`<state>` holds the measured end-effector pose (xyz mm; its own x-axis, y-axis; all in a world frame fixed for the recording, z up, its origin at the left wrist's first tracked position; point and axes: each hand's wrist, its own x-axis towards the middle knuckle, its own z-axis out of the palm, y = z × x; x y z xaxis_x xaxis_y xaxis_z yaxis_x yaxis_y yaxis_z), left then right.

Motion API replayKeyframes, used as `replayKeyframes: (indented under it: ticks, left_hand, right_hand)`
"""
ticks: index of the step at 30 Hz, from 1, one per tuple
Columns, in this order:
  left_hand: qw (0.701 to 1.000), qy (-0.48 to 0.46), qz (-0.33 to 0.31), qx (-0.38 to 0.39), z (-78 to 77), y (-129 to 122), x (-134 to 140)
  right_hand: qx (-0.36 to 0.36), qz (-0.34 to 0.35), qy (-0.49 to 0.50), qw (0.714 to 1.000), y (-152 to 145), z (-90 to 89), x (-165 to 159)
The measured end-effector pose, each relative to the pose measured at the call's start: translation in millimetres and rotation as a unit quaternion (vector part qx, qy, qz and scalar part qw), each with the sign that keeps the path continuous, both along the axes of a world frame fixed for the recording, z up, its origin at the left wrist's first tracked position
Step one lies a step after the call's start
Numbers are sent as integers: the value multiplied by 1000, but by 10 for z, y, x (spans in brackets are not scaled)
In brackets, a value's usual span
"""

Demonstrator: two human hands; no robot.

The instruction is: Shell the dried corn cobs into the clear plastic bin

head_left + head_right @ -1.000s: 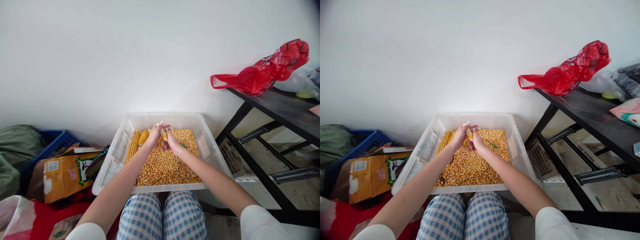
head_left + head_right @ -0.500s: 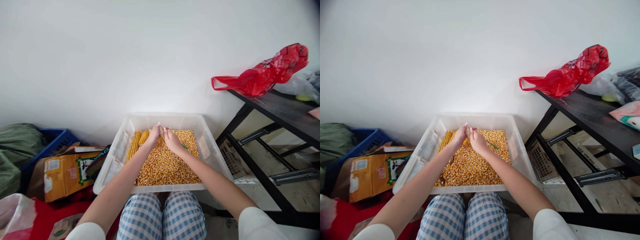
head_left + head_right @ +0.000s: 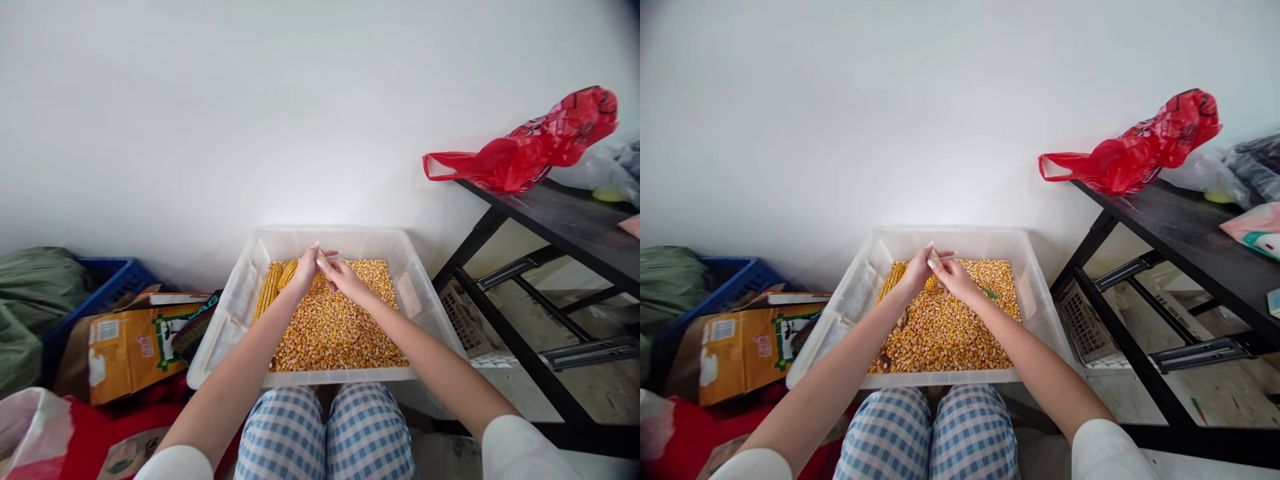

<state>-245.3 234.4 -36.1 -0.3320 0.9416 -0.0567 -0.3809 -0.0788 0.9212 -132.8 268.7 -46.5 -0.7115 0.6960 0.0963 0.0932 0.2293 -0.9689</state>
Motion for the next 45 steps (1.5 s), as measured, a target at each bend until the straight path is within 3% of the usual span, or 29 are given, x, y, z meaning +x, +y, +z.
replayKeyframes:
  ticks: [2,4,7,10,13,20,23,27,30,35,39,42,45]
  left_hand:
    - [1000,0,9,5,0,-8,-6]
    - [1000,6,16,11,10,-19,-5]
    - [1000,7,5,9,54,-44,-7]
    - [999,-27,-24,-6,116,-68,-28]
    - [997,-73,-29,-5,147,-74,-52]
    - [991,-117,-69,-10,137,-81,-44]
    - [988,-132,-82,0,169,-96,-38]
    - [987,-136,-87,27,186,-88,-47]
    - [987,-127,-86,45,176,-83,-48]
    - [993,-71,-81,45,144,-99,2]
    - [998,-3,-34,61,105,-95,79]
    - [998,3,-35,56,97,-84,103]
    - [997,-17,-56,47,110,-77,63]
  right_hand:
    - [33,6,-4,999,-12,-18,-6]
    - [20,12,0,1000,-16,-29,-11]
    - [-107,24,26,994,5,-4,-2]
    - [-246,55,50,966,43,58,36]
    - [-305,137,61,940,62,89,74]
    - [-302,210,23,930,85,129,161]
    - [-237,187,-27,953,130,193,205]
    - [-161,139,11,977,158,187,186]
    - [-174,139,46,974,132,145,142]
    - [-240,196,82,947,16,93,90]
    - [-153,115,45,980,-46,7,43]
    - [-102,67,5,993,-37,-35,27]
    - [-167,144,22,975,7,8,52]
